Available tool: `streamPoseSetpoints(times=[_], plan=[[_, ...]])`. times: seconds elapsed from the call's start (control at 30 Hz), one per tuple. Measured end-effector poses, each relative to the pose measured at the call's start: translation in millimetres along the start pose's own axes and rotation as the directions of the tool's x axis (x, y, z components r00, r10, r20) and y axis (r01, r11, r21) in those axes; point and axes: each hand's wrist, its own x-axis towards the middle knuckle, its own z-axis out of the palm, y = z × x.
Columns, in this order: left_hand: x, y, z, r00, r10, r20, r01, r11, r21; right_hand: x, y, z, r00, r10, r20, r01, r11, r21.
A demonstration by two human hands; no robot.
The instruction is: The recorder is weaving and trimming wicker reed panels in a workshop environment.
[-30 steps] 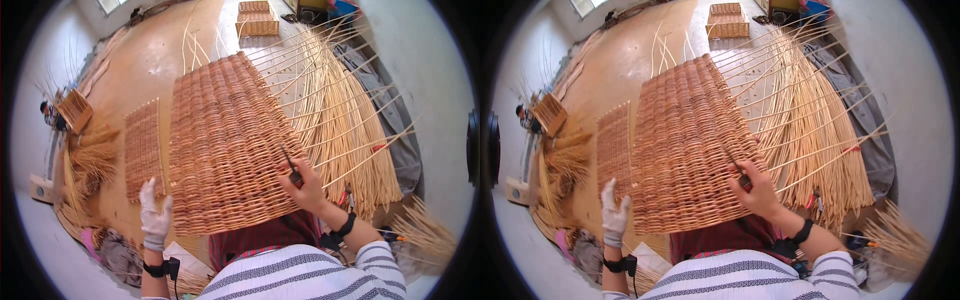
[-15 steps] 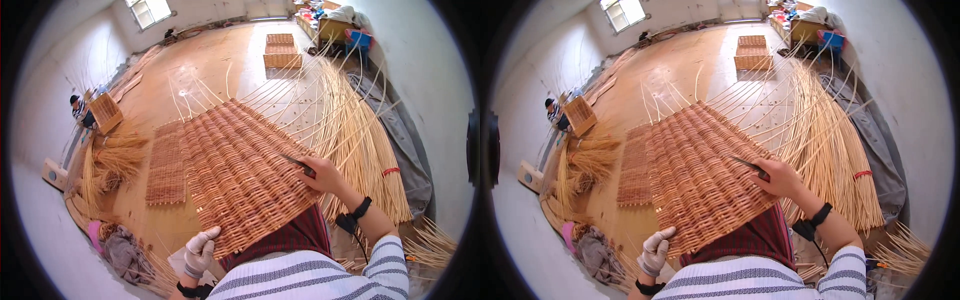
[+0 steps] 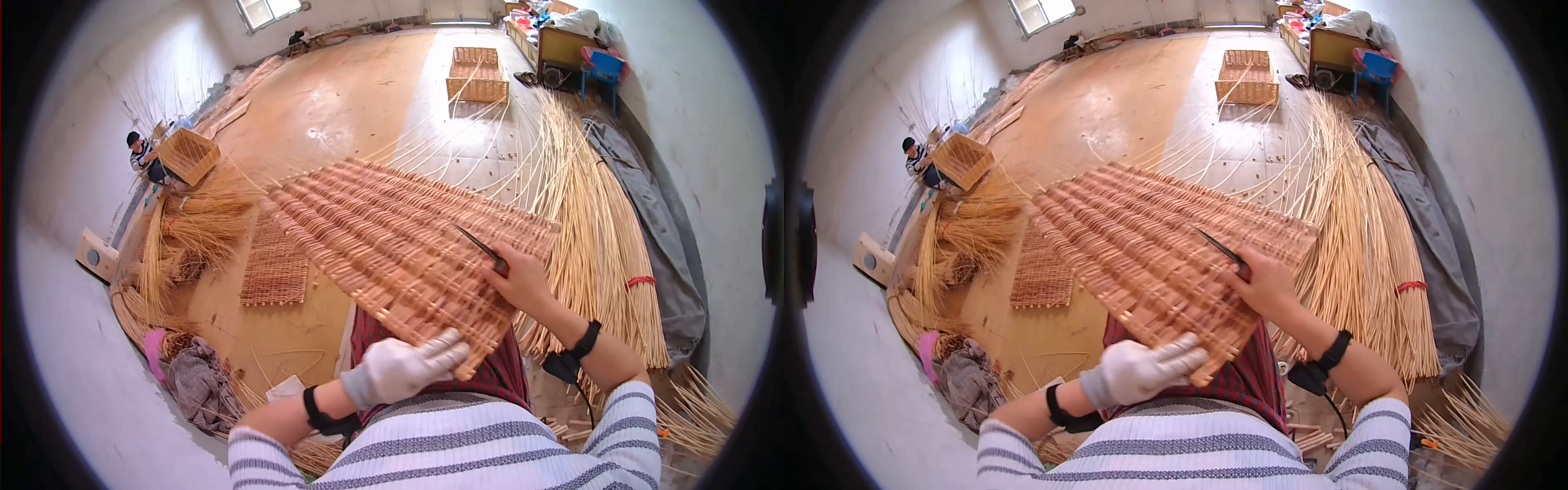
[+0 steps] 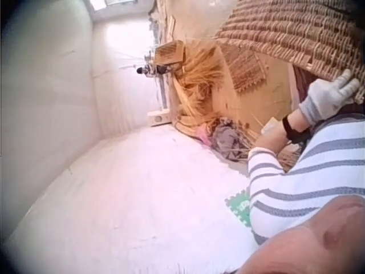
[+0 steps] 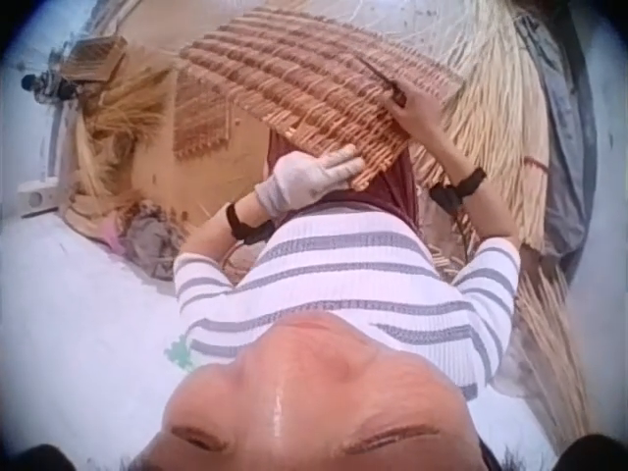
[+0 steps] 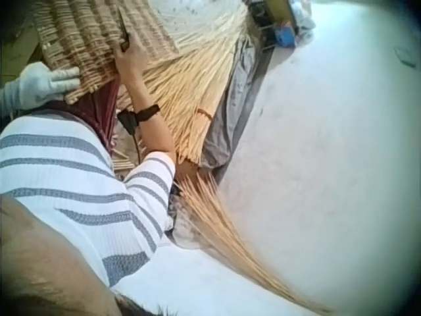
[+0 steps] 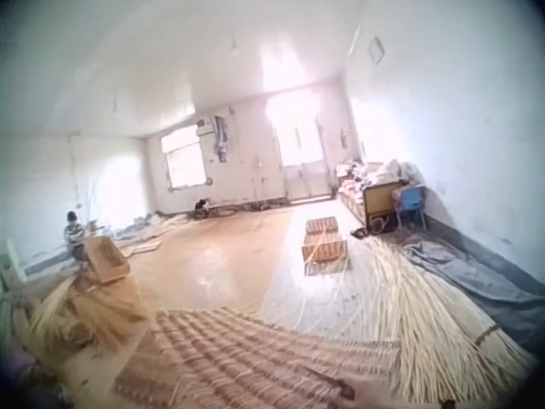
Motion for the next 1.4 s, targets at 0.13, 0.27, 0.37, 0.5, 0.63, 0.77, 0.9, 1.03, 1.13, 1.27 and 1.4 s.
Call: streamPoseSetpoints(times=[0.13,0.27,0.37,0.5,0.63,0.77,0.9,1.03,1.13,1.27,1.4], plan=[[35,-11,67,0.903,0.317,0.291,-0.376,0.911,0.173,-28,38,4,0.989,0.146,-0.039,-0.15,0.978,-0.148],[71,-6,151,0.88,0.437,0.187,-0.415,0.898,-0.143,-51,61,5,0.918,0.214,-0.334,-0.278,0.947,-0.16],[99,3,192,0.811,0.428,0.398,-0.443,0.894,-0.059,-61,82,13,0.894,0.147,-0.422,-0.265,0.935,-0.236],[136,8,200,0.738,0.473,0.48,-0.4,0.881,-0.254,-71,112,8,0.874,-0.078,-0.48,-0.06,0.962,-0.265],[170,15,215,0.638,0.482,0.601,-0.365,0.876,-0.315,-50,122,-5,0.899,-0.174,-0.401,0.089,0.971,-0.222],[199,8,214,0.621,0.549,0.559,-0.394,0.836,-0.382,-21,125,-19,0.904,-0.284,-0.32,0.224,0.951,-0.213],[215,-9,231,0.701,0.586,0.407,-0.383,0.79,-0.479,11,133,-30,0.922,-0.316,-0.226,0.295,0.948,-0.122],[228,-12,246,0.845,0.475,0.244,-0.342,0.832,-0.437,46,136,-41,0.888,-0.452,-0.082,0.447,0.891,-0.073],[239,-17,254,0.926,0.36,0.114,-0.258,0.824,-0.505,67,144,-43,0.861,-0.506,0.05,0.508,0.859,-0.068],[247,-20,240,0.958,0.183,0.22,0.013,0.739,-0.673,84,149,-41,0.814,-0.551,0.183,0.565,0.824,-0.03],[233,-42,196,0.9,0.404,0.16,-0.241,0.77,-0.591,91,157,-38,0.789,-0.592,0.167,0.606,0.794,-0.049]])
